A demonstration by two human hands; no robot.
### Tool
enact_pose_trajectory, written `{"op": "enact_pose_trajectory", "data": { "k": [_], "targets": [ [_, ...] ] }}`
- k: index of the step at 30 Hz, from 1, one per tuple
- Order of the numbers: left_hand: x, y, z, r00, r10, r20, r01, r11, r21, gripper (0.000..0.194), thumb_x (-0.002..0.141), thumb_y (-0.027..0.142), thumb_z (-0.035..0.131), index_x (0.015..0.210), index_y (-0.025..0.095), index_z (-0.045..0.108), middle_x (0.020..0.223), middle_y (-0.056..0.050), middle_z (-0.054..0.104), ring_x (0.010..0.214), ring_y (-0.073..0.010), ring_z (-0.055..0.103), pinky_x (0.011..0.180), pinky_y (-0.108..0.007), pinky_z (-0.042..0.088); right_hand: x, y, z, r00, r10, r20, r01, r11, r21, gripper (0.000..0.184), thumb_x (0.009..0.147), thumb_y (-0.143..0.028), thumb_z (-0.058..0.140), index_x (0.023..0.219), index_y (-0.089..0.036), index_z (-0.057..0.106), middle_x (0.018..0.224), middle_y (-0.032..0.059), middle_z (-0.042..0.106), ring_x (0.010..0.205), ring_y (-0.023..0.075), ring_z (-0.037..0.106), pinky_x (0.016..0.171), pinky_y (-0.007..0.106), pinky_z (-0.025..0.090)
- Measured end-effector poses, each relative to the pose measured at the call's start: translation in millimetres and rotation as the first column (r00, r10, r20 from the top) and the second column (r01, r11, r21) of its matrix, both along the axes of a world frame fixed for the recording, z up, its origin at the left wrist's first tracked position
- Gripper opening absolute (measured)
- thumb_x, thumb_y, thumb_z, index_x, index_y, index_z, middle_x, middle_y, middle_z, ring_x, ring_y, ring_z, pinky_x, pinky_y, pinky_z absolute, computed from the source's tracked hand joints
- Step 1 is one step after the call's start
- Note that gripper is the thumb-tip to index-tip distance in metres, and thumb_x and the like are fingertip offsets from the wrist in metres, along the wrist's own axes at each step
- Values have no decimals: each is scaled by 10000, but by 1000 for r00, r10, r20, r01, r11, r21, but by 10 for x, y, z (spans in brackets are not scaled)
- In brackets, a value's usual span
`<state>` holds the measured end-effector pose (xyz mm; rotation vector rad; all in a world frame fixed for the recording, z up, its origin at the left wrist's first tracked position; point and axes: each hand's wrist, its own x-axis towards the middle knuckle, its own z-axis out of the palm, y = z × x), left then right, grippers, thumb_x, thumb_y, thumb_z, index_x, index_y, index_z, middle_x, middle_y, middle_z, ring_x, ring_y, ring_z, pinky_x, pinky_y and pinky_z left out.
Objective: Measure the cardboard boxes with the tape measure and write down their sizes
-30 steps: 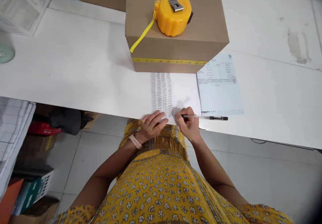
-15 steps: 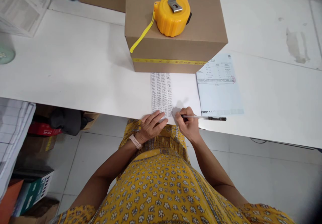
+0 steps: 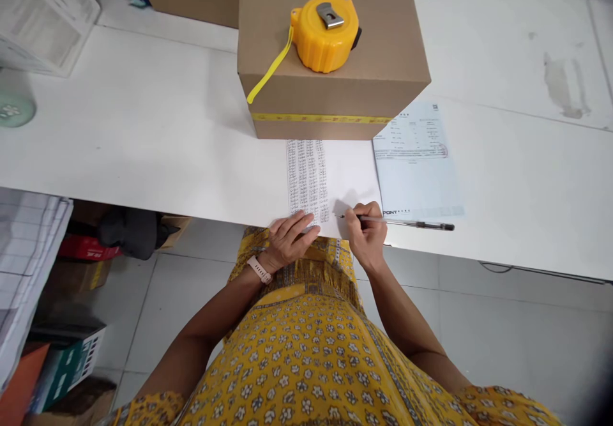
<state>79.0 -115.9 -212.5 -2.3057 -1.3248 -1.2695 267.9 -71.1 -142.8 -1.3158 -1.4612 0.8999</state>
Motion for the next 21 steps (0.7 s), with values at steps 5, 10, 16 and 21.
{"op": "enact_pose_trajectory", "data": {
  "k": [5,10,16,21],
  "targets": [
    [-19,37,62,1000,-20,19,20,1000,-18,287,892,193,740,1149,305,680,1182,-32,782,1165,-225,714,919,-358,445,162,130,6,999,-48,22,48,999,18,160,936,-392,645,973,-240,613,868,13,628,736,151,579,655,303,461],
    [36,7,114,1000,11,3,-11,999,30,255,885,202,745,1121,279,686,1134,-47,791,1117,-240,729,918,-377,445,494,472,22,917,-86,390,1,977,213,182,997,-268,508,1102,-251,655,1054,80,687,975,234,644,862,393,497],
    [-38,49,732,987,21,162,4,989,-150,245,947,227,645,1192,223,633,1171,-102,737,1157,-266,686,934,-444,541,706,790,-65,641,-102,761,-136,960,243,467,862,-19,416,1208,-213,663,1150,151,669,1039,309,575,860,439,490],
    [-401,745,1608,948,172,267,-209,971,119,306,946,218,649,1246,250,599,1251,-84,684,1234,-262,625,1072,-485,481,689,828,-170,651,-177,738,-131,932,339,587,849,2,380,1361,-198,585,1121,134,702,1005,297,594,860,430,512]
  ]
}}
